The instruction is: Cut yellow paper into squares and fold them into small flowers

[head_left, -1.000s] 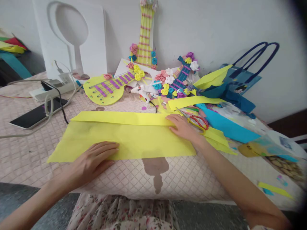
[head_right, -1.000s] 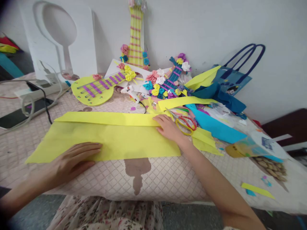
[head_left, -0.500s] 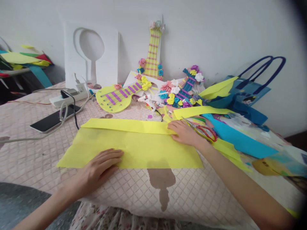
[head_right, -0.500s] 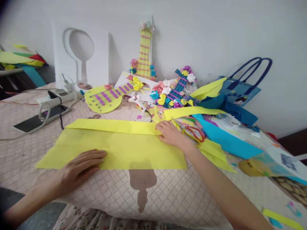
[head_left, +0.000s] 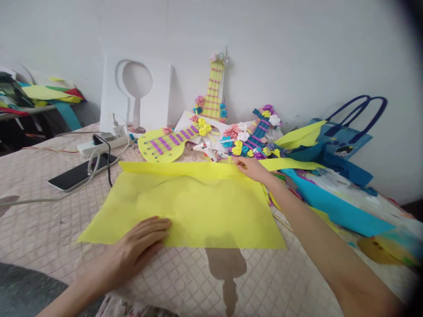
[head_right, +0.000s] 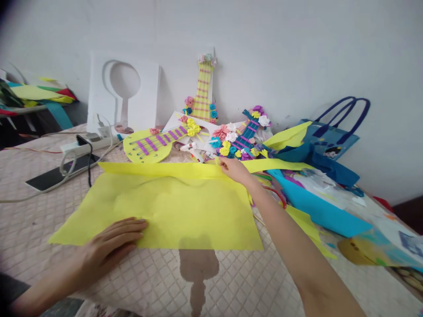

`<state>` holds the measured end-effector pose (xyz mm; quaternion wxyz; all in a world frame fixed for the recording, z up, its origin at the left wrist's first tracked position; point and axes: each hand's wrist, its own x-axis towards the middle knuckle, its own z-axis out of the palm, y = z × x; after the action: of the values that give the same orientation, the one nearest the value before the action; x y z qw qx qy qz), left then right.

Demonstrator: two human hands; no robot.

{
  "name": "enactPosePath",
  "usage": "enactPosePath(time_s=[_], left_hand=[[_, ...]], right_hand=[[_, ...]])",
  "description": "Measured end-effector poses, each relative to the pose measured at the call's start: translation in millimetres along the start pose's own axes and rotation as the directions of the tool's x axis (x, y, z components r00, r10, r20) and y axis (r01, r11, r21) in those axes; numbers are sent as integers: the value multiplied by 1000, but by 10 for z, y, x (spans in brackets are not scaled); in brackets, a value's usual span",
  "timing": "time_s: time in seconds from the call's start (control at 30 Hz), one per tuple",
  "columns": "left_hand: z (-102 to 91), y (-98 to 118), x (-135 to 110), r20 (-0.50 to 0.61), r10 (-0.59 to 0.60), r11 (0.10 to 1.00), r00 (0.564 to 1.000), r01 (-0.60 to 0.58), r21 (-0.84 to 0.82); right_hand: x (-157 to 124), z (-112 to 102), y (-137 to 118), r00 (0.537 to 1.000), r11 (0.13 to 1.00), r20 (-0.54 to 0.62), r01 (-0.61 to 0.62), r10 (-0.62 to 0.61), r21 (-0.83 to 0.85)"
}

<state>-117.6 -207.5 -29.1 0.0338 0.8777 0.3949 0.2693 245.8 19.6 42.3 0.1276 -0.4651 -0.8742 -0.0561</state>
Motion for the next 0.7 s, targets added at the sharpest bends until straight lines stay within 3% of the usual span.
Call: enactPosePath(time_s=[0.13,0.23,0.33,0.5,0.6,0.7], left_hand=[[-22,19,2,40,-6,1000,999,5,24],[-45,31,14,54,4,1000,999,-5,25],[-44,29,12,40,9,1000,999,-10,27],[11,-5,-33,40,-11,999,999,9,33],[28,-16,-43,16,-33,999,999,32,38],[25,-20,-42,-24,-20,998,1000,21,52]], right_hand=[[177,92,10,997,997,-48,-63,61,-42],[115,81,-31,994,996,-93,-67,62,-51],[-151,-4,-105,995,999,-98,-25,22,-28],[-874,-22,-360,991,989,-127,66,-50,132],[-1170,89,-538,965,956,109,213,-237,200],[-1242,137,-588,955,953,198,166,-220,254]])
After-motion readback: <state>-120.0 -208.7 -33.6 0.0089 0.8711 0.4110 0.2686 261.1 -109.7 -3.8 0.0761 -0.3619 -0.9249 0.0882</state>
